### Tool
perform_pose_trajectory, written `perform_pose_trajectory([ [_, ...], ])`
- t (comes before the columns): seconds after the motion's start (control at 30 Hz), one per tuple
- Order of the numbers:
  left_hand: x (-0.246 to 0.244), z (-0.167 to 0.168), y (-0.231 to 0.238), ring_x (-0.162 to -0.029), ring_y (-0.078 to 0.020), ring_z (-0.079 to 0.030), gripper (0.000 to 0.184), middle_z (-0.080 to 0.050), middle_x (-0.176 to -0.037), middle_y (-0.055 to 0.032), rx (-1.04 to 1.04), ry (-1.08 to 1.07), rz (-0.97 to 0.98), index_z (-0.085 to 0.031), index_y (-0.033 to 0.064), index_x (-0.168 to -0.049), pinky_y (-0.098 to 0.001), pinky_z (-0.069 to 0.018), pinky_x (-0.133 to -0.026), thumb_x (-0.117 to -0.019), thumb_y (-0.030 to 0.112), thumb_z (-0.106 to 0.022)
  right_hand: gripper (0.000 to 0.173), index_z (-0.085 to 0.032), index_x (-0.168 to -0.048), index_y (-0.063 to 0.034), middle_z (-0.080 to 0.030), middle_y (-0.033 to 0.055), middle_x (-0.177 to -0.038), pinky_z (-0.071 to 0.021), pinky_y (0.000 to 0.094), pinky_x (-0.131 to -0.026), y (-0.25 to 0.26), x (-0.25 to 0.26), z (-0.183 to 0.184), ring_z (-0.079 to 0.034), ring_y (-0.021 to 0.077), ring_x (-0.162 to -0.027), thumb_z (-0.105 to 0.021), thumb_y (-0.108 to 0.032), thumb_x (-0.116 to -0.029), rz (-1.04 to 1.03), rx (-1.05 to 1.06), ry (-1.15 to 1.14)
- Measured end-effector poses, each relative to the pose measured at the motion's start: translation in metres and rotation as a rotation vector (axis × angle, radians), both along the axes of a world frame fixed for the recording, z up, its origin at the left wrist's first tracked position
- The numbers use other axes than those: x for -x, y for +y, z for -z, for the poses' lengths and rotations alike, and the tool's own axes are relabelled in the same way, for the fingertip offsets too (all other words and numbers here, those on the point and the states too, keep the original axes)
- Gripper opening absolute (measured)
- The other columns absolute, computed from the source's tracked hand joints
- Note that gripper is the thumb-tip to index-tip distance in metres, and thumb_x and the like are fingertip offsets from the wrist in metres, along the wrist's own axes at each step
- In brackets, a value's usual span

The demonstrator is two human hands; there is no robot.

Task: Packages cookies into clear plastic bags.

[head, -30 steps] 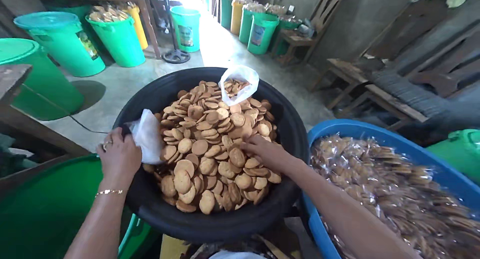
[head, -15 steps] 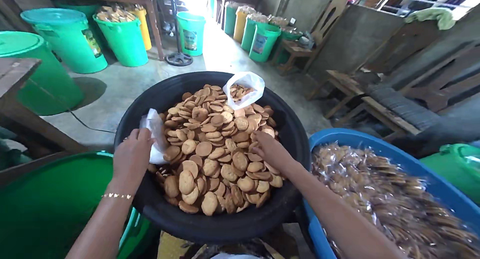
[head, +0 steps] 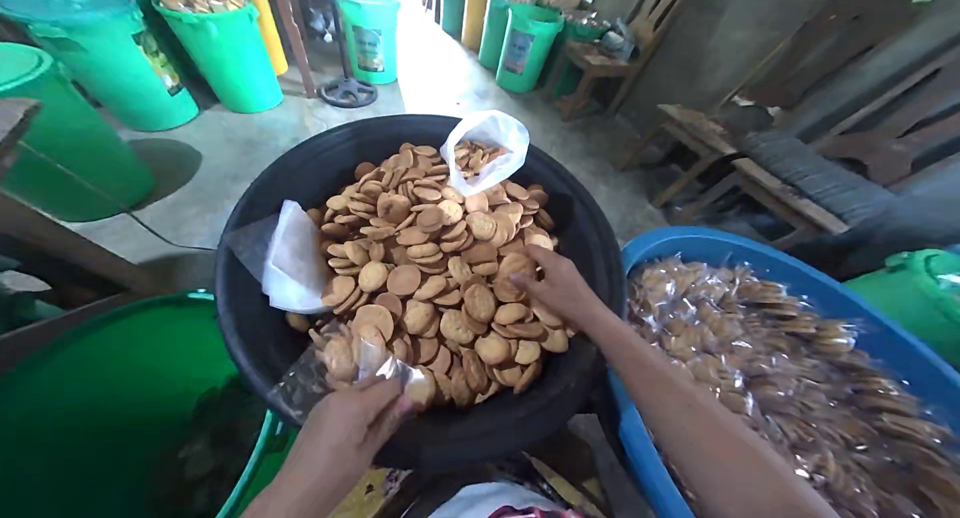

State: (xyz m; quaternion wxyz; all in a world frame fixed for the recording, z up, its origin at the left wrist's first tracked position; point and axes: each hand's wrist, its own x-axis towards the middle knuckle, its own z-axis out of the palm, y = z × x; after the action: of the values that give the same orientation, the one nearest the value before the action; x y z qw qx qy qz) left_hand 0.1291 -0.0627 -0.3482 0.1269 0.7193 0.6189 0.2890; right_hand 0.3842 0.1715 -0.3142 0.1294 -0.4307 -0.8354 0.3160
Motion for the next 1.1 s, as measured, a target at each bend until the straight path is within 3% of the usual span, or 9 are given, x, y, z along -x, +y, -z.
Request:
perform_pose_trajectory([
  [0.17, 0.014, -0.021, 0.013, -0.071, 0.0026, -0.06, 0.029, -0.066, -0.093, -0.0013, -0.035, -0.484, -0.225, -0.069, 0.0005, -0.1, -0.0147, -0.0532, -0.063, -0.1024, 0.023, -0.051, 0.046, -0.055, -0.139, 0.0012, -0.041, 0.0213, -0.156, -0.0386, 0.0521, -0.115, -0.027, 0.025, 0.006, -0.043, 0.0363, -0.143, -0.061, -0.027, -0.1027, -0.331, 0.038, -0.201],
  [0.33, 0.023, -0.036, 0.006, -0.058, 0.0061, -0.057, 0.015, -0.063, -0.077, 0.0022, -0.283, -0.394, -0.429, -0.059, 0.0014, -0.089, -0.0118, -0.0493, -0.051, -0.0945, 0.015, -0.06, 0.047, -0.059, -0.134, 0.0031, -0.062, 0.0252, -0.131, -0.0449, 0.0544, -0.108, -0.044, 0.013, 0.0, -0.056, 0.0411, -0.127, -0.063, -0.03, -0.1004, -0.201, -0.134, -0.157],
  [0.4, 0.029, -0.041, 0.001, -0.063, 0.0073, -0.057, 0.015, -0.064, -0.084, 0.0012, -0.321, -0.317, -0.423, -0.054, 0.0008, -0.098, -0.0105, -0.0492, -0.055, -0.0965, 0.015, -0.059, 0.047, -0.06, -0.132, 0.0042, -0.063, 0.0281, -0.127, -0.0496, 0.0562, -0.101, -0.041, 0.0, 0.001, -0.061, 0.0435, -0.119, -0.062, -0.031, -0.1007, -0.045, -0.253, -0.076],
  [0.47, 0.034, -0.044, -0.004, -0.077, 0.0019, -0.059, 0.022, -0.068, -0.097, -0.008, -0.35, -0.152, -0.403, -0.063, -0.0036, -0.108, -0.0124, -0.0493, -0.068, -0.1, 0.013, -0.051, 0.045, -0.06, -0.135, -0.0004, -0.065, 0.0287, -0.124, -0.0525, 0.0584, -0.096, -0.031, -0.011, 0.009, -0.063, 0.0464, -0.116, -0.06, -0.03, -0.1017, 0.04, -0.386, -0.183],
  [0.53, 0.035, -0.047, -0.006, -0.089, -0.0116, -0.064, 0.028, -0.069, -0.108, -0.0193, -0.381, 0.017, -0.375, -0.07, -0.0016, -0.11, -0.0193, -0.0517, -0.078, -0.1017, 0.01, -0.047, 0.048, -0.052, -0.146, -0.0052, -0.059, 0.0303, -0.131, -0.048, 0.0602, -0.101, -0.023, -0.014, 0.011, -0.058, 0.0489, -0.122, -0.056, -0.029, -0.105, 0.033, -0.24, -0.433],
  [0.67, 0.028, -0.052, -0.002, -0.11, -0.0226, -0.064, 0.029, -0.068, -0.116, -0.0241, -0.482, 0.157, -0.349, -0.07, -0.0002, -0.118, -0.0232, -0.0478, -0.096, -0.1045, 0.008, -0.045, 0.048, -0.051, -0.148, -0.0057, -0.059, 0.0278, -0.133, -0.0495, 0.0576, -0.1, -0.021, -0.004, 0.0, -0.06, 0.0461, -0.121, -0.056, -0.029, -0.1056, -0.001, -0.196, -0.467],
  [0.83, -0.004, -0.04, 0.022, -0.105, -0.0236, -0.069, 0.026, -0.073, -0.109, -0.0182, -0.516, 0.135, -0.265, -0.074, 0.0004, -0.106, -0.0287, -0.0533, -0.094, -0.102, 0.015, -0.053, 0.04, -0.06, -0.139, -0.0073, -0.061, 0.0294, -0.128, -0.0531, 0.0601, -0.09, -0.022, 0.042, 0.012, -0.061, 0.0487, -0.117, -0.057, -0.029, -0.1048, -0.182, -0.426, -0.421],
  [0.97, -0.014, -0.036, 0.034, -0.094, -0.0256, -0.072, 0.029, -0.074, -0.101, -0.0146, -0.441, 0.183, -0.247, -0.075, 0.0017, -0.095, -0.0343, -0.0576, -0.085, -0.1001, 0.02, -0.054, 0.069, -0.05, -0.147, -0.0054, -0.052, 0.0285, -0.141, -0.0467, 0.0639, -0.097, -0.02, 0.054, 0.002, -0.05, 0.0488, -0.132, -0.059, -0.054, -0.099, -0.281, -0.34, -0.529],
  [1.1, -0.027, -0.035, 0.049, -0.098, -0.0341, -0.072, 0.019, -0.072, -0.11, -0.0193, -0.351, 0.196, -0.215, -0.074, -0.0014, -0.104, -0.0436, -0.0606, -0.084, -0.0965, 0.006, -0.057, 0.053, -0.049, -0.148, -0.006, -0.054, 0.0251, -0.14, -0.049, 0.0593, -0.098, -0.008, 0.054, -0.006, -0.052, 0.0461, -0.13, -0.062, -0.029, -0.1021, -0.306, -0.272, -0.562],
])
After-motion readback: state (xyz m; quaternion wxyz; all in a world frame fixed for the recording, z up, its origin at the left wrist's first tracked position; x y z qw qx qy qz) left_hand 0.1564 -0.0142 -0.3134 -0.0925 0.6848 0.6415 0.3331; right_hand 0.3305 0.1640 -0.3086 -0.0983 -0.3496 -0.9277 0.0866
